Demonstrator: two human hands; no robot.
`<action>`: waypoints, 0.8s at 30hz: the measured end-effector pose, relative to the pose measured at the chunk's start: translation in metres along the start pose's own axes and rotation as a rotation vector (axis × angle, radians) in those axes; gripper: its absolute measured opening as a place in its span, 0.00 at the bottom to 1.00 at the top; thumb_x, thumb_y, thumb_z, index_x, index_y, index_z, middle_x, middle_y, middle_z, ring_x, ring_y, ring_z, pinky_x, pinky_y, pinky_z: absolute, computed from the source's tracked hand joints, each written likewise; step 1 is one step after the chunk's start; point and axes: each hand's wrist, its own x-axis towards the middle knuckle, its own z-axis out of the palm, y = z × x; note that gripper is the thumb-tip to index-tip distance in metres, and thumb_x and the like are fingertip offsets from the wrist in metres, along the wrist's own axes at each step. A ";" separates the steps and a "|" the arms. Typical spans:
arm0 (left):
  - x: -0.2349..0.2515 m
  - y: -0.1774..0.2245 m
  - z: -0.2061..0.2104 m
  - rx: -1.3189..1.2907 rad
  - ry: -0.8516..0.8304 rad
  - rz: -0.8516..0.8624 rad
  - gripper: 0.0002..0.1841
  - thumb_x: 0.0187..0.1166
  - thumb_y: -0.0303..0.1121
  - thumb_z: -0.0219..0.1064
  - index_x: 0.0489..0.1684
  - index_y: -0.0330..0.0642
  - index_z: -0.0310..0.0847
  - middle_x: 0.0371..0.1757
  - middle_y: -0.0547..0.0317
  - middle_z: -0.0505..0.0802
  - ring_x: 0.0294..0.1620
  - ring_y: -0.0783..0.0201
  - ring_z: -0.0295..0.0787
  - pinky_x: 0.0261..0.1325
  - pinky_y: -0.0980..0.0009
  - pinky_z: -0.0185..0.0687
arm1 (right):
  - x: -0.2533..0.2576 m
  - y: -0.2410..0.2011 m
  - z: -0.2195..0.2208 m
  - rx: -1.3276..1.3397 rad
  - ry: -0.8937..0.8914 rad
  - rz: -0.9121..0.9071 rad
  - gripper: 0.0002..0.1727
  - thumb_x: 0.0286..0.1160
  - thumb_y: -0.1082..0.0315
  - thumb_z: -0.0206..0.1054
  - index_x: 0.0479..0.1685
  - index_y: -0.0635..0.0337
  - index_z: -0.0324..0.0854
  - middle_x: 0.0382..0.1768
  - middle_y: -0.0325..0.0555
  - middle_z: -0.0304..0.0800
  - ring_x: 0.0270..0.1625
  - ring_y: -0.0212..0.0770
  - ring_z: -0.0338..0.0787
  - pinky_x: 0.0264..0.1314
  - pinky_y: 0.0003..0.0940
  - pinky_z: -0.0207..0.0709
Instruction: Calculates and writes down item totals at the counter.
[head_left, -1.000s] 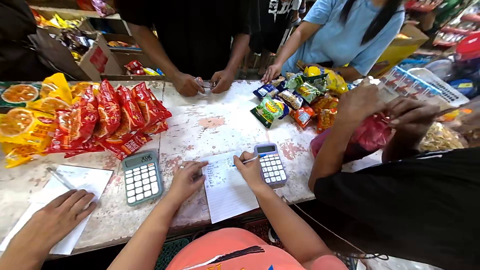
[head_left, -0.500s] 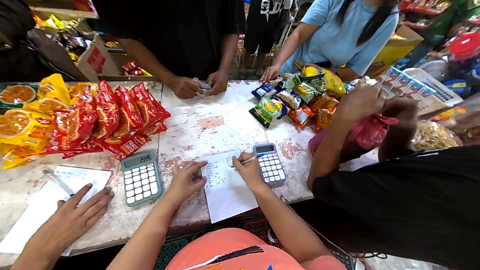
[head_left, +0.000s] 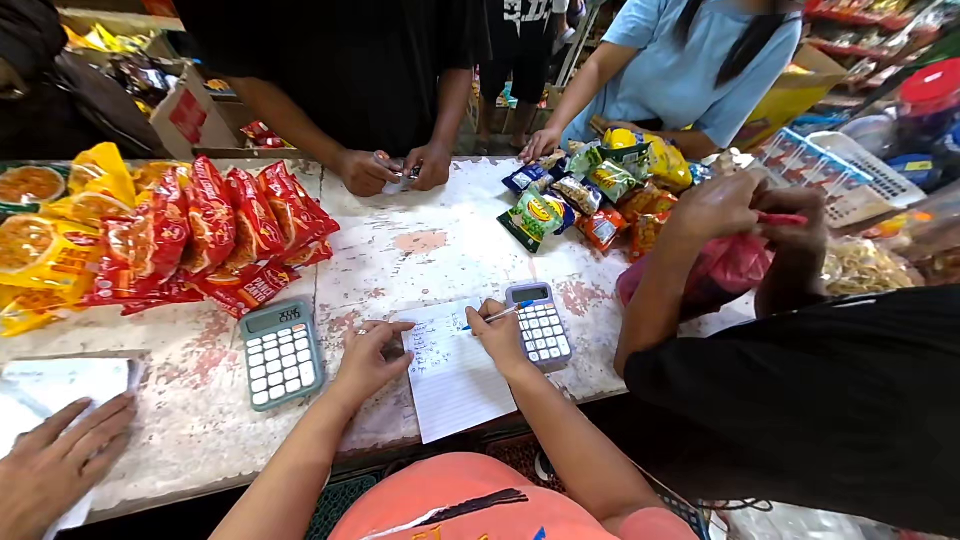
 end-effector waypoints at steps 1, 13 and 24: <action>-0.012 -0.033 0.020 -0.088 -0.001 0.009 0.21 0.67 0.41 0.71 0.53 0.34 0.91 0.38 0.54 0.95 0.51 0.48 0.88 0.66 0.33 0.62 | 0.001 0.001 0.000 0.014 0.006 0.000 0.16 0.75 0.70 0.71 0.19 0.62 0.75 0.14 0.34 0.76 0.18 0.24 0.75 0.28 0.22 0.72; -0.015 -0.050 0.021 -0.225 -0.178 -0.179 0.24 0.71 0.44 0.68 0.63 0.41 0.87 0.36 0.65 0.93 0.55 0.57 0.85 0.72 0.36 0.57 | 0.001 -0.001 -0.002 0.063 -0.014 0.017 0.16 0.75 0.71 0.71 0.18 0.62 0.76 0.14 0.34 0.78 0.18 0.23 0.77 0.27 0.20 0.73; -0.016 -0.051 0.022 -0.240 -0.174 -0.187 0.26 0.70 0.43 0.70 0.66 0.41 0.86 0.35 0.67 0.92 0.52 0.60 0.85 0.71 0.38 0.58 | 0.001 0.001 0.000 -0.014 -0.017 -0.002 0.17 0.74 0.68 0.71 0.17 0.59 0.76 0.13 0.32 0.76 0.18 0.23 0.76 0.29 0.23 0.72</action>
